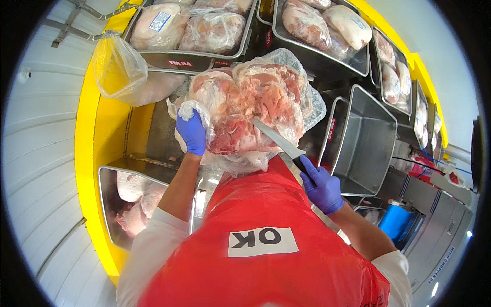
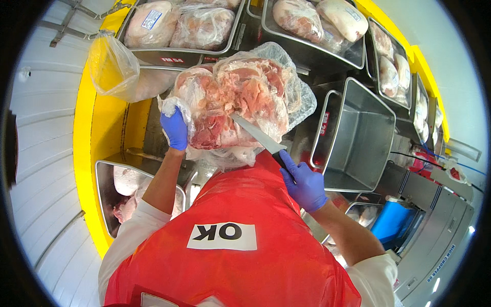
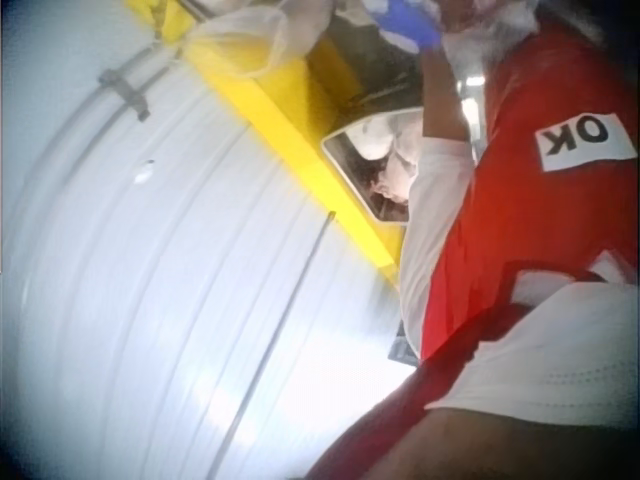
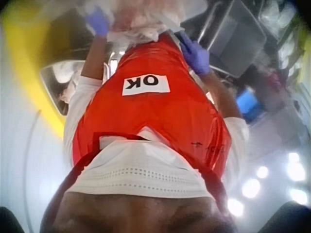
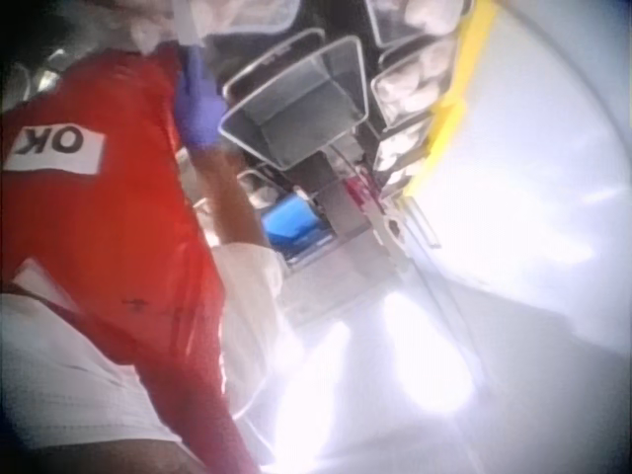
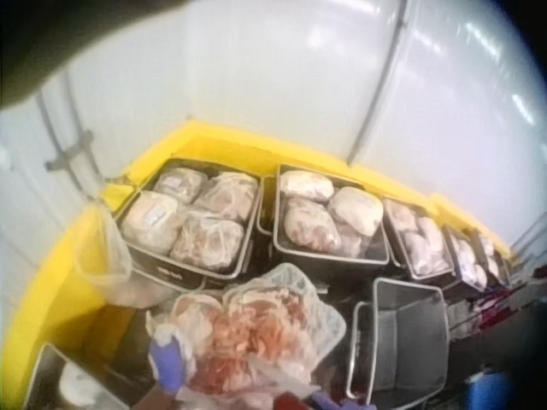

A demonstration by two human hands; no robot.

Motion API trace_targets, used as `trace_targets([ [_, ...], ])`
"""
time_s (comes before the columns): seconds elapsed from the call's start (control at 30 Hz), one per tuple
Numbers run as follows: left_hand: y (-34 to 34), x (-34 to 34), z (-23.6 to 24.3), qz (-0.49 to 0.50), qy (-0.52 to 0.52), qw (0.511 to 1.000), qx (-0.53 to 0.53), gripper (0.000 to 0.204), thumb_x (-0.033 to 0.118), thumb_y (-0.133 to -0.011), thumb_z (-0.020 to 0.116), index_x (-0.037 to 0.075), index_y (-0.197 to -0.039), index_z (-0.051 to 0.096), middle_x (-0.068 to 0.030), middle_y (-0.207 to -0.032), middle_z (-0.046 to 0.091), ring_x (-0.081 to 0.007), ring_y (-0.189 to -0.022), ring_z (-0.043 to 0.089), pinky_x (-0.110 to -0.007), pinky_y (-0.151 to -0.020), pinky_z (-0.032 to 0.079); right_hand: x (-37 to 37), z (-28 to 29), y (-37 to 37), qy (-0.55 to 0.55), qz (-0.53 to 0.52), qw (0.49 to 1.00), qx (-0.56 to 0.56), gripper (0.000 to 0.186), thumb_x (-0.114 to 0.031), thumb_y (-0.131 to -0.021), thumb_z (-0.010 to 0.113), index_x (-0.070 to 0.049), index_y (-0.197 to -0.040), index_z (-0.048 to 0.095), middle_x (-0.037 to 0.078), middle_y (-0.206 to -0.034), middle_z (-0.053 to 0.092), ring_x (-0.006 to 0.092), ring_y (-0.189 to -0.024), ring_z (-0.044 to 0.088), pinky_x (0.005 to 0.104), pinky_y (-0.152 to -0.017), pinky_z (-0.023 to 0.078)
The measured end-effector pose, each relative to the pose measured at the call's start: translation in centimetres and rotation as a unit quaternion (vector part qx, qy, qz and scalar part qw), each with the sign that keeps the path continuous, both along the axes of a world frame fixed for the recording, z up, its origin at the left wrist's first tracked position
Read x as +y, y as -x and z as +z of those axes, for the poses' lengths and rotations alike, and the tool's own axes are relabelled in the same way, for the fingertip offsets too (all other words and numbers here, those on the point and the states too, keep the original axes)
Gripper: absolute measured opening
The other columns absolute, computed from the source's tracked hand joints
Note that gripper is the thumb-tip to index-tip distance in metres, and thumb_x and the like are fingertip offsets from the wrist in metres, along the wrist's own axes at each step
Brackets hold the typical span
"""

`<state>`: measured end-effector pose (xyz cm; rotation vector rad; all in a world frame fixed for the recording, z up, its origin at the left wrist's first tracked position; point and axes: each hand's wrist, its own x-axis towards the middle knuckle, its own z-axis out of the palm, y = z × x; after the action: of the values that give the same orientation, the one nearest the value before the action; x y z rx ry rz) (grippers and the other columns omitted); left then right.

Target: The person removes a large piece of raw meat from a plastic bag and uses a knife to trim fat and connective tissue from the surface. The trimmed pieces are placed into a nearby metal tray. The person continues trimming the meat throughout the clip.

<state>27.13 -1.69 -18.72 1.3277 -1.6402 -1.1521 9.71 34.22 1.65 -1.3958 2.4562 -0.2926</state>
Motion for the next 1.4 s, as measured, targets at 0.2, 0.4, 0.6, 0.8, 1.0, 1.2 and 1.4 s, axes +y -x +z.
trace_targets([
  [0.2,0.2,-0.4,0.8,-0.016,-0.002,1.000,-0.007,0.030,0.021,-0.104,0.059,-0.001,-0.122,0.068,-0.0157,-0.114,0.074,-0.0278,-0.103,0.070,-0.039,-0.093,0.053,2.1,-4.5,-2.3,0.065,-0.022,0.998,0.010,0.056,-0.023,-0.093,0.076,-0.021,-0.148,0.061,0.012,-0.072,0.055,0.0267,-0.050,0.056,0.0423,-0.046,0.046],
  [0.4,0.6,-0.9,0.1,0.000,0.069,0.998,0.013,0.023,0.021,-0.107,0.055,0.003,-0.105,0.070,-0.0032,-0.098,0.069,-0.0163,-0.090,0.062,-0.034,-0.083,0.052,2.3,-4.2,-1.0,0.062,0.004,0.997,0.049,0.056,-0.028,-0.095,0.074,-0.026,-0.149,0.059,0.010,-0.073,0.058,0.0279,-0.051,0.058,0.0438,-0.046,0.047],
  [0.6,5.8,-9.6,7.8,-0.225,0.205,0.951,0.052,0.028,0.017,-0.098,0.066,0.001,-0.120,0.071,-0.0151,-0.107,0.076,-0.0298,-0.097,0.072,-0.040,-0.089,0.056,0.1,2.0,-0.9,-0.008,-0.014,1.000,-0.011,0.046,-0.033,-0.102,0.062,-0.024,-0.147,0.058,0.016,-0.080,0.067,0.0358,-0.063,0.067,0.0482,-0.056,0.054],
  [0.8,12.1,-8.4,9.3,-0.340,0.266,0.839,-0.332,0.045,0.046,-0.092,0.067,0.003,-0.101,0.077,-0.0257,-0.104,0.074,-0.0435,-0.097,0.071,-0.052,-0.088,0.056,-0.7,8.2,-1.5,-0.054,-0.019,0.997,-0.053,0.042,-0.030,-0.104,0.057,-0.011,-0.142,0.059,0.018,-0.083,0.071,0.0372,-0.070,0.070,0.0507,-0.061,0.054],
  [1.0,11.3,-8.4,7.3,-0.320,0.242,0.826,-0.396,0.049,0.049,-0.091,0.066,0.002,-0.095,0.079,-0.0284,-0.096,0.074,-0.0453,-0.093,0.072,-0.054,-0.085,0.057,-2.8,9.7,-1.1,-0.058,0.004,0.998,-0.016,0.030,-0.026,-0.103,0.057,-0.008,-0.127,0.063,0.015,-0.079,0.072,0.0351,-0.072,0.072,0.0497,-0.064,0.055],
  [1.2,8.9,-6.7,6.5,-0.276,0.218,0.861,-0.367,0.047,0.048,-0.089,0.067,0.002,-0.090,0.079,-0.0280,-0.091,0.073,-0.0465,-0.089,0.072,-0.054,-0.082,0.057,-6.0,10.7,0.5,-0.089,0.066,0.993,0.031,0.036,-0.030,-0.101,0.063,-0.013,-0.132,0.066,0.015,-0.078,0.070,0.0341,-0.067,0.070,0.0488,-0.060,0.053],
  [1.4,8.4,-5.6,6.3,-0.240,0.210,0.883,-0.343,0.046,0.046,-0.090,0.068,0.001,-0.088,0.078,-0.0286,-0.090,0.073,-0.0466,-0.088,0.072,-0.054,-0.080,0.057,0.3,3.6,-3.3,-0.033,-0.022,0.997,0.068,0.040,-0.034,-0.102,0.063,-0.021,-0.140,0.063,0.013,-0.076,0.066,0.0318,-0.056,0.065,0.0466,-0.048,0.051],
])
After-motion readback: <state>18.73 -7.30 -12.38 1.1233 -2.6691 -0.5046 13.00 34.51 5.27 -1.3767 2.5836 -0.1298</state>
